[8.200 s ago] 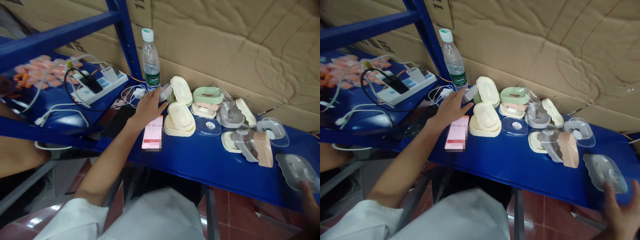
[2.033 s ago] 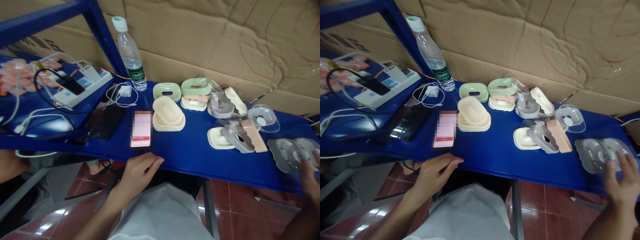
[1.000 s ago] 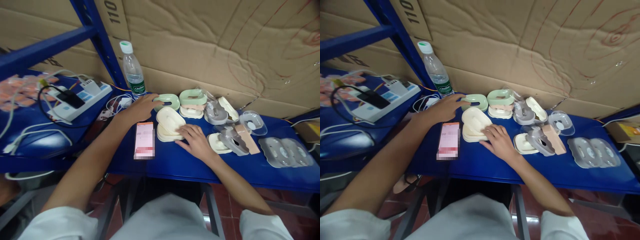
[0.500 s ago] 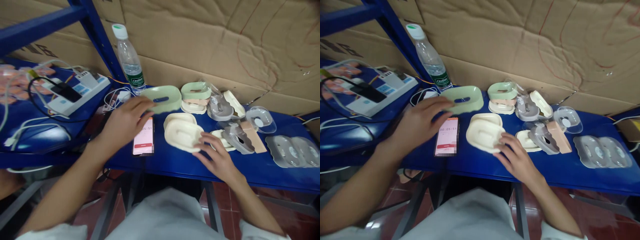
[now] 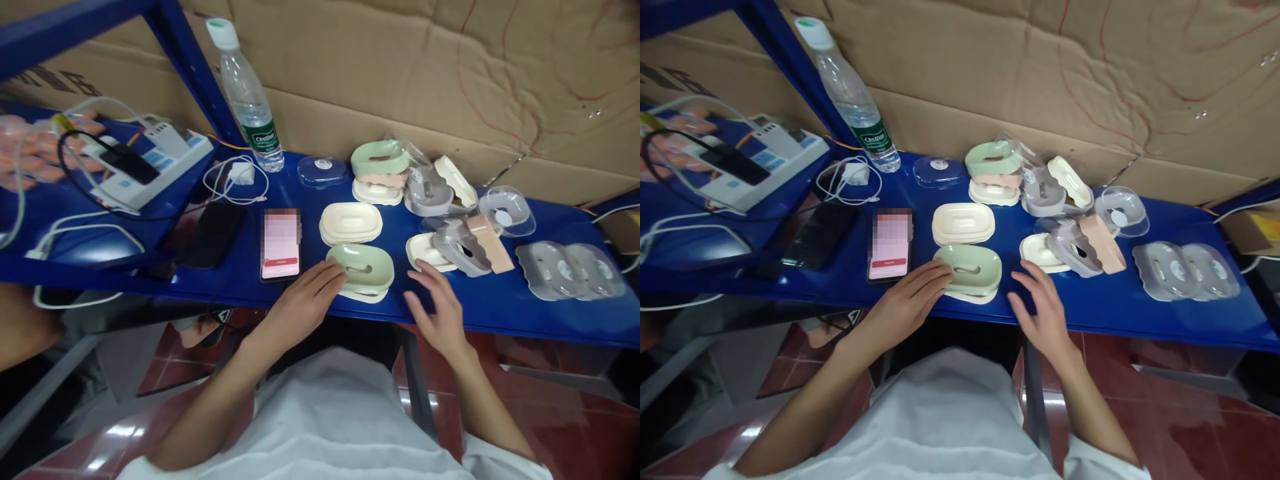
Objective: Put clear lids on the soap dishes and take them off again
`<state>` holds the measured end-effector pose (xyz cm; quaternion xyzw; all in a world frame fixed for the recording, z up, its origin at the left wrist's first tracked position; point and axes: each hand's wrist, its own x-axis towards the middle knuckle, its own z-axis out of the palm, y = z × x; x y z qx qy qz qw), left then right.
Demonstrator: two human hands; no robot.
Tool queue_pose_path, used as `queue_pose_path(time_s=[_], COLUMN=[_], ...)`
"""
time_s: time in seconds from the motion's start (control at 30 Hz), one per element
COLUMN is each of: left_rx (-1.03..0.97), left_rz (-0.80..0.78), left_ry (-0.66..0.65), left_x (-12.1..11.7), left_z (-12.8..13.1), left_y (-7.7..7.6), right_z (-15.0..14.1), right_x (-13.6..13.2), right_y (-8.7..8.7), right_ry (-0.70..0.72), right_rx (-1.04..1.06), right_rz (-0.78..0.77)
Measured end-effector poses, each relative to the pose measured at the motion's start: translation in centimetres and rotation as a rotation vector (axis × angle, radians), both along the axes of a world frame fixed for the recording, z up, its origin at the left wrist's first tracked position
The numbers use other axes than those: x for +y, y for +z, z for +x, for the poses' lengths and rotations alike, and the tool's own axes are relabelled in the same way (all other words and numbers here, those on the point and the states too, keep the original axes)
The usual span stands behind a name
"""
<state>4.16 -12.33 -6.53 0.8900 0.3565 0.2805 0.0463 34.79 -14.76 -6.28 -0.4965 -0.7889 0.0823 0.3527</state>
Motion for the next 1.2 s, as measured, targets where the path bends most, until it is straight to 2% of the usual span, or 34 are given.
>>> queue_pose_path(time_s=[0.13, 0.33, 0.4, 0.47, 0.53, 0.57, 0.63, 0.7, 0.8, 0.83, 0.9, 0.97, 1.03, 1.07, 1.13, 1.2], left_rx=[0.039, 0.010, 0.000, -0.030, -0.085, -0.126, -0.124, -0.007, 0.183, 0.213, 0.223, 0.216, 0.195, 0.180, 0.081, 0.089], left_rz=[-0.057, -0.100, -0.110, -0.115, -0.118, -0.123, -0.127, -0.152, -0.308, -0.358, -0.386, -0.376, -0.340, -0.314, -0.165, -0.082], left_ry=[0.019, 0.048, 0.024, 0.005, 0.031, 0.063, 0.121, 0.208, 0.322, 0.321, 0.319, 0.324, 0.329, 0.315, 0.255, 0.106], left_x=[-0.1, -1.4, -1.6, -0.6, 2.0, 4.1, 9.4, 15.6, 23.4, 25.1, 26.9, 26.5, 24.2, 22.3, 17.4, 11.9], left_z=[-0.1, 0.5, 0.2, -0.5, -1.3, -1.7, -2.2, -2.2, -1.6, -1.3, -1.1, -1.5, -2.3, -2.8, -3.5, -3.4], left_y=[0.0, -0.9, -0.6, 0.4, 1.9, 2.8, 4.2, 4.9, 4.0, 3.4, 2.4, 2.0, 2.5, 3.0, 4.1, 4.9], right_z=[-2.2, -3.8, -3.7, -3.7, -3.9, -4.1, -4.5, -4.9, -5.1, -5.2, -5.2, -5.1, -5.2, -5.2, -5.1, -4.8], right_x=[-0.9, -1.1, -1.2, -1.3, -1.3, -1.3, -1.3, -1.3, -1.3, -1.3, -1.4, -1.4, -1.4, -1.3, -1.3, -1.3], right_y=[-1.2, -2.9, -3.1, -3.0, -3.0, -2.9, -2.9, -2.9, -3.0, -3.0, -3.2, -3.2, -3.3, -3.3, -3.2, -3.0], right_ry=[0.179, 0.210, 0.222, 0.221, 0.192, 0.164, 0.099, 0.041, -0.012, -0.023, -0.030, -0.023, -0.011, -0.013, -0.033, -0.052], right_rx=[-0.178, -0.127, -0.118, -0.117, -0.152, -0.182, -0.241, -0.265, -0.228, -0.208, -0.177, -0.160, -0.145, -0.129, -0.074, 0.014], right_rz=[-0.017, 0.077, 0.081, 0.086, 0.097, 0.103, 0.101, 0.081, 0.044, 0.037, 0.026, 0.019, 0.000, -0.014, -0.042, -0.061])
